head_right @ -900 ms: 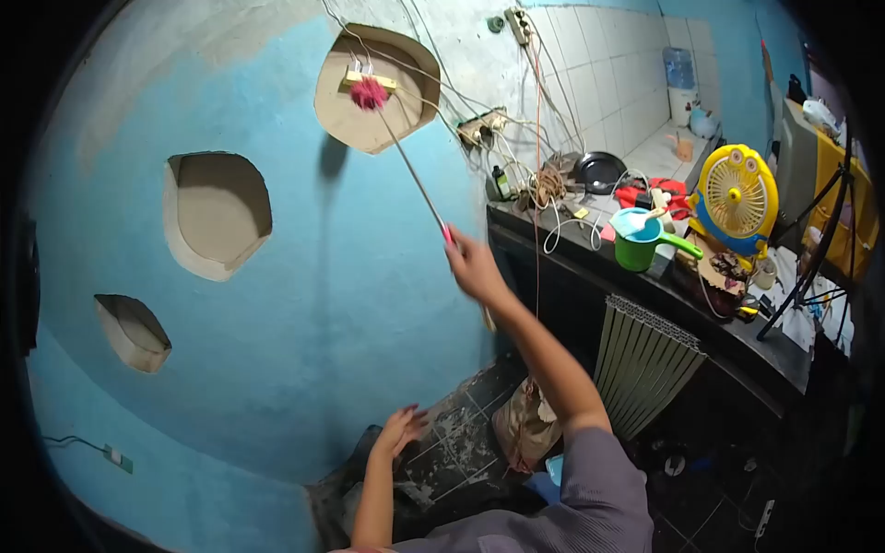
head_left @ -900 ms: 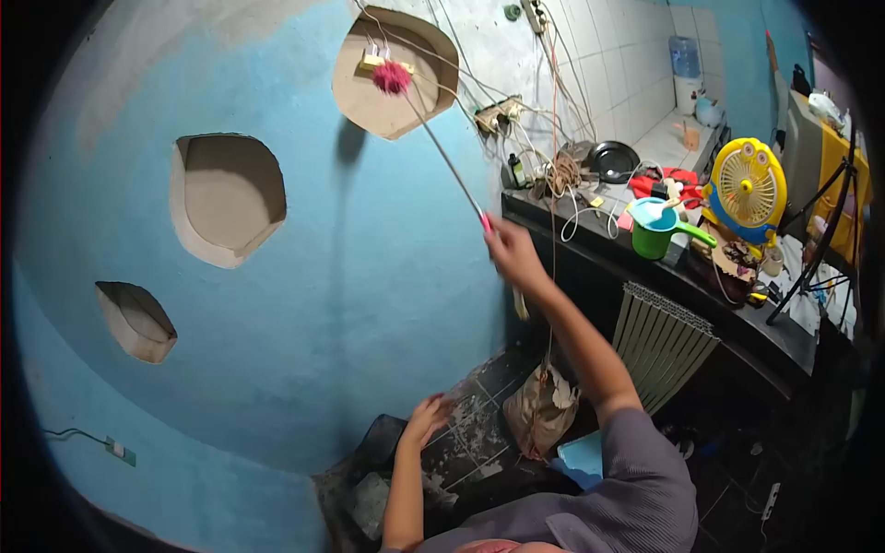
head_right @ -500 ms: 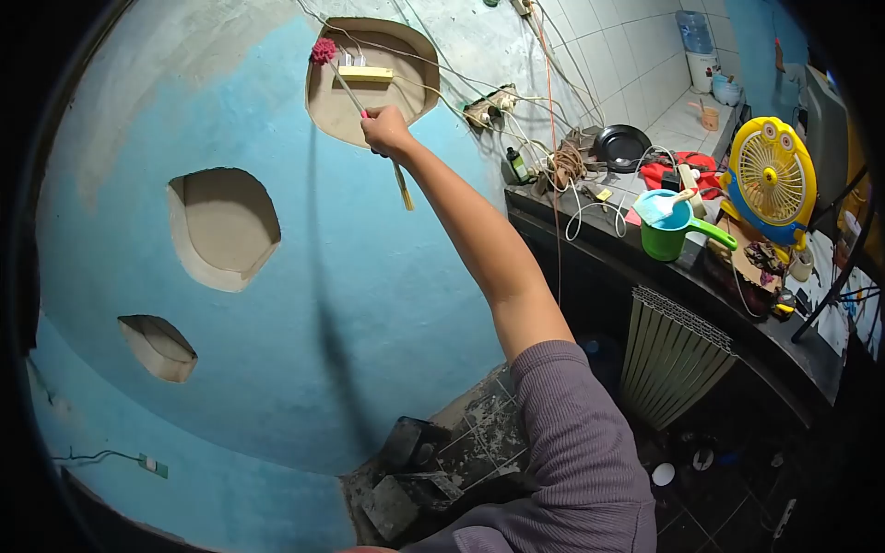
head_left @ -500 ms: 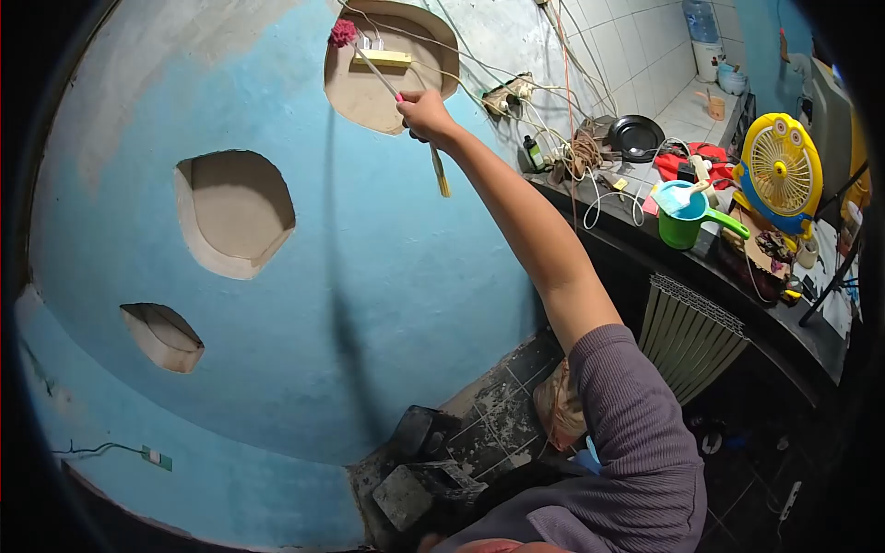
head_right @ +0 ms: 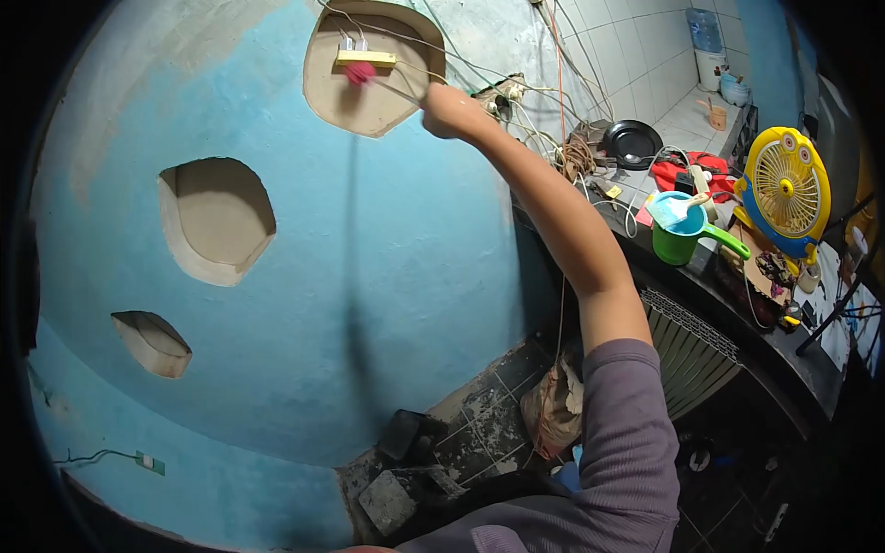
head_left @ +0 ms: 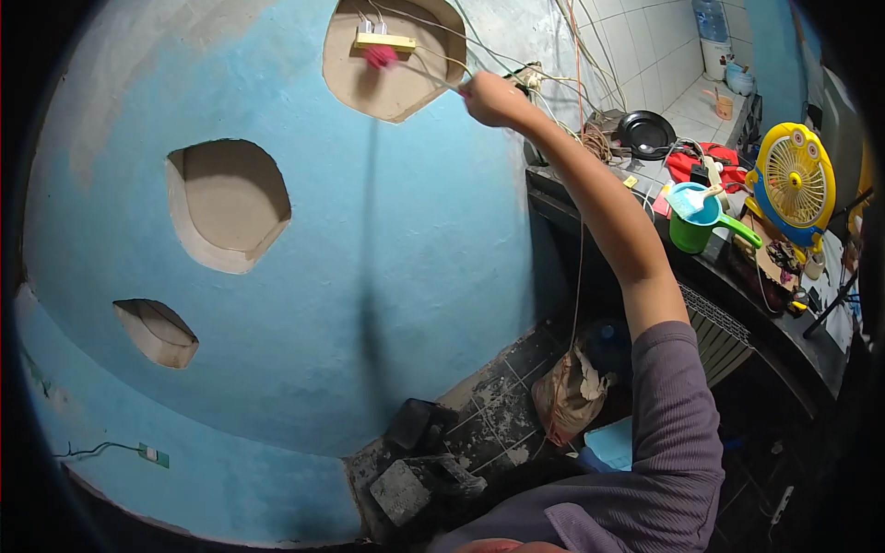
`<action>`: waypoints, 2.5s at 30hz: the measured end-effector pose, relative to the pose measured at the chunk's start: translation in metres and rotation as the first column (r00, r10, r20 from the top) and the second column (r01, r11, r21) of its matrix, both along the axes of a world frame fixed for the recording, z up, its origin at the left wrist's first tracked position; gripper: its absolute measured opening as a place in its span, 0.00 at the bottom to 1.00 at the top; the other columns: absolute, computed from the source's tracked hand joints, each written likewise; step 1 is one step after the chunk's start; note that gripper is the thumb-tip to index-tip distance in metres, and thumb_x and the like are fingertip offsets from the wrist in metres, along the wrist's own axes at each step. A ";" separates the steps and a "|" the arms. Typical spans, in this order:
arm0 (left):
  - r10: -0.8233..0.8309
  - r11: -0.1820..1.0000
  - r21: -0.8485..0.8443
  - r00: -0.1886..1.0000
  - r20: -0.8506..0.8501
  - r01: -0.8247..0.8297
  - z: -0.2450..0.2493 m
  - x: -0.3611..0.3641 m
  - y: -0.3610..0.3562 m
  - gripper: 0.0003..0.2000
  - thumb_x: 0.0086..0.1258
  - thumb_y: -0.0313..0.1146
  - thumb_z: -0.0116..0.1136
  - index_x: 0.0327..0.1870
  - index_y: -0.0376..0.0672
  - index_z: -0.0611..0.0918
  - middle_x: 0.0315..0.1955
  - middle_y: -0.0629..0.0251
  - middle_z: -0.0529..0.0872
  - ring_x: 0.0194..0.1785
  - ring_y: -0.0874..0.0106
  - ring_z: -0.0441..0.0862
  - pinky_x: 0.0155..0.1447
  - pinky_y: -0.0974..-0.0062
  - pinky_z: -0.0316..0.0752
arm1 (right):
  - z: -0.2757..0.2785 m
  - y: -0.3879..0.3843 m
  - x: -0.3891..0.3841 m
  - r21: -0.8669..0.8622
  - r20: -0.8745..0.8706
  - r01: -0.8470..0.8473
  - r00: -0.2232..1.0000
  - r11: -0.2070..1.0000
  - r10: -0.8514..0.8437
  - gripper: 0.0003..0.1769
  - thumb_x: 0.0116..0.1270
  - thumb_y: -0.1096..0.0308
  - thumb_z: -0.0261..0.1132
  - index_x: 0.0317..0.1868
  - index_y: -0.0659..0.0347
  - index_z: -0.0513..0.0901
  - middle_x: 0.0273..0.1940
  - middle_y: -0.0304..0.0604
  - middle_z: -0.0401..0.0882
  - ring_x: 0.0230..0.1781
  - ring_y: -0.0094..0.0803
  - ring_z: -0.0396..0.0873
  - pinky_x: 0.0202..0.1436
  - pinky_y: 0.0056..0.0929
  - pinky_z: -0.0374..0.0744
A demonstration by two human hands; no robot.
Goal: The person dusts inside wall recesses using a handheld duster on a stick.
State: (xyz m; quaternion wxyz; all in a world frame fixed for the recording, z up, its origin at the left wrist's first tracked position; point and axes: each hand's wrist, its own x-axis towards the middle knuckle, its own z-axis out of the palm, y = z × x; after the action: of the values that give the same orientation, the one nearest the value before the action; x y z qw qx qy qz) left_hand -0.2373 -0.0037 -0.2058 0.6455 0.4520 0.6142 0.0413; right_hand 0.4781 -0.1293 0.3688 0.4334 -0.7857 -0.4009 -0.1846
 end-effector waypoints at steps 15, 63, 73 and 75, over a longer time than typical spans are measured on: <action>-0.190 0.980 -0.071 0.977 -0.095 0.184 -0.021 0.035 -0.036 0.14 0.66 0.35 0.46 0.50 0.41 0.72 0.37 0.61 0.79 0.38 0.67 0.78 0.37 0.69 0.75 | 0.037 -0.041 0.035 -0.421 0.278 0.118 0.960 0.899 0.005 0.14 0.51 0.71 0.57 0.39 0.61 0.82 0.29 0.53 0.80 0.29 0.39 0.79 0.35 0.34 0.74; 0.452 0.875 -0.097 0.873 -0.183 -0.474 -0.177 -0.116 -0.204 0.23 0.57 0.45 0.54 0.48 0.35 0.72 0.35 0.54 0.77 0.37 0.60 0.76 0.39 0.60 0.71 | 0.040 0.038 0.100 -0.535 0.372 0.379 0.908 0.755 -0.192 0.11 0.58 0.71 0.51 0.29 0.67 0.79 0.09 0.43 0.65 0.06 0.29 0.63 0.08 0.29 0.60; -0.141 0.980 0.047 0.849 -0.509 0.191 -0.185 -0.119 -0.229 0.14 0.53 0.30 0.53 0.41 0.38 0.79 0.40 0.53 0.81 0.44 0.59 0.79 0.47 0.64 0.73 | 0.064 0.028 0.025 -0.485 0.380 0.392 0.900 0.782 -0.215 0.08 0.50 0.74 0.56 0.23 0.69 0.79 0.21 0.56 0.77 0.15 0.37 0.76 0.18 0.33 0.71; -0.534 0.543 0.095 0.431 -0.727 0.834 -0.169 -0.118 -0.227 0.14 0.51 0.31 0.56 0.40 0.39 0.81 0.39 0.53 0.81 0.44 0.60 0.79 0.48 0.64 0.73 | 0.032 0.060 0.136 -0.491 0.634 0.396 0.773 0.776 0.007 0.09 0.49 0.73 0.57 0.20 0.72 0.77 0.17 0.53 0.76 0.17 0.39 0.76 0.20 0.34 0.72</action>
State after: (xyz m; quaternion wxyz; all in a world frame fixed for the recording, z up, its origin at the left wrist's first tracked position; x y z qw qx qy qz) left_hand -0.3555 -0.2304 -0.3745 0.2381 0.7869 0.5134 -0.2460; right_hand 0.6141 -0.0697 0.4010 -0.0120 -0.8192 -0.4656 -0.3347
